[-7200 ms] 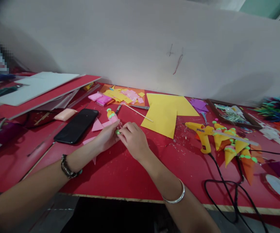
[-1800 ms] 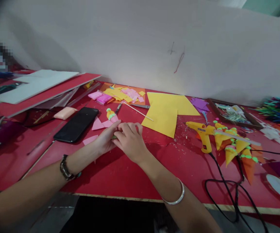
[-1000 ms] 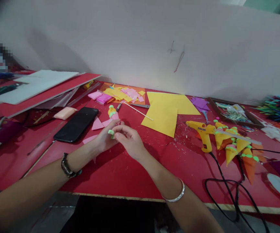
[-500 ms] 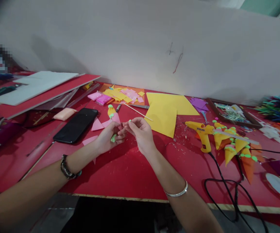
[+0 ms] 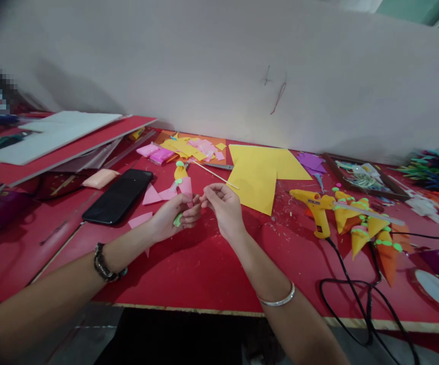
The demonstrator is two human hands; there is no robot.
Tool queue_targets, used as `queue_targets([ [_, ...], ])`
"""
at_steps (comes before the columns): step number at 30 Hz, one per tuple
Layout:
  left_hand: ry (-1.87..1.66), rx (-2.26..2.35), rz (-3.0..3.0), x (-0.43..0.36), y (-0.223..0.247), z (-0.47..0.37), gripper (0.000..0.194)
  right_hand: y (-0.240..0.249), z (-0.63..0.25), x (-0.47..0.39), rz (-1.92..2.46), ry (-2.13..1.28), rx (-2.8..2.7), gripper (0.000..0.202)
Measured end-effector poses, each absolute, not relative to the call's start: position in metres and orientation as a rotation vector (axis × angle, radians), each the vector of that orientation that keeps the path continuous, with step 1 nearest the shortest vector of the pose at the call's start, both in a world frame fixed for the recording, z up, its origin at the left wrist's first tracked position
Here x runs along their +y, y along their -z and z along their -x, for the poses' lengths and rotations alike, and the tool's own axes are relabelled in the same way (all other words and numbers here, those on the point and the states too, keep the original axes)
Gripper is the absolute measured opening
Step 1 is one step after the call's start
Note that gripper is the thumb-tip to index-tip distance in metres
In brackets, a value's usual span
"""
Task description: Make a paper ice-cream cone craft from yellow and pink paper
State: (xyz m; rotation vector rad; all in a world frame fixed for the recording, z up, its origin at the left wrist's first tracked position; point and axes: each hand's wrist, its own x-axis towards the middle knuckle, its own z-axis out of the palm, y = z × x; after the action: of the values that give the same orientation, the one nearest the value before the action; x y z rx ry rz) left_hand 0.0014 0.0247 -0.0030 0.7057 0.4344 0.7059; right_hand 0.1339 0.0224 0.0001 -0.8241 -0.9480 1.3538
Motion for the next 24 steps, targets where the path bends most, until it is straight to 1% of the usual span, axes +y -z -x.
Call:
queue_targets([
  [4, -0.705, 0.468, -0.759, 0.0239, 0.0035, -0.0028, 0.018, 0.0014, -0.1338, 0.0244, 0.803, -1.363, -0.928, 0.012],
  [8, -0.695, 0.482, -0.781, 0.0243, 0.0037, -0.0037, 0.020, 0.0014, -0.1346, 0.0250, 0.806, -1.344, -0.913, 0.009],
  [12, -0.686, 0.464, -0.805, 0.0237, 0.0037, -0.0039, 0.022, -0.0014, -0.1363, 0.0239, 0.852, -1.314, -0.932, 0.018],
  [16, -0.675, 0.470, -0.806, 0.0229, 0.0032, -0.0039, 0.021, -0.0017, -0.1356, 0.0243, 0.826, -1.342, -0.912, 0.011],
  [18, -0.675, 0.472, -0.802, 0.0229, 0.0026, -0.0040, 0.019, -0.0007, -0.1351, 0.0250, 0.793, -1.358, -0.911, 0.015],
  [22, -0.666, 0.482, -0.823, 0.0231, 0.0024, -0.0051, 0.019, 0.0011, -0.1363, 0.0256, 0.810, -1.341, -0.947, 0.013],
  [24, -0.657, 0.483, -0.840, 0.0230, 0.0031, -0.0058, 0.021, 0.0019, -0.1375, 0.0262, 0.853, -1.290, -0.978, 0.014],
])
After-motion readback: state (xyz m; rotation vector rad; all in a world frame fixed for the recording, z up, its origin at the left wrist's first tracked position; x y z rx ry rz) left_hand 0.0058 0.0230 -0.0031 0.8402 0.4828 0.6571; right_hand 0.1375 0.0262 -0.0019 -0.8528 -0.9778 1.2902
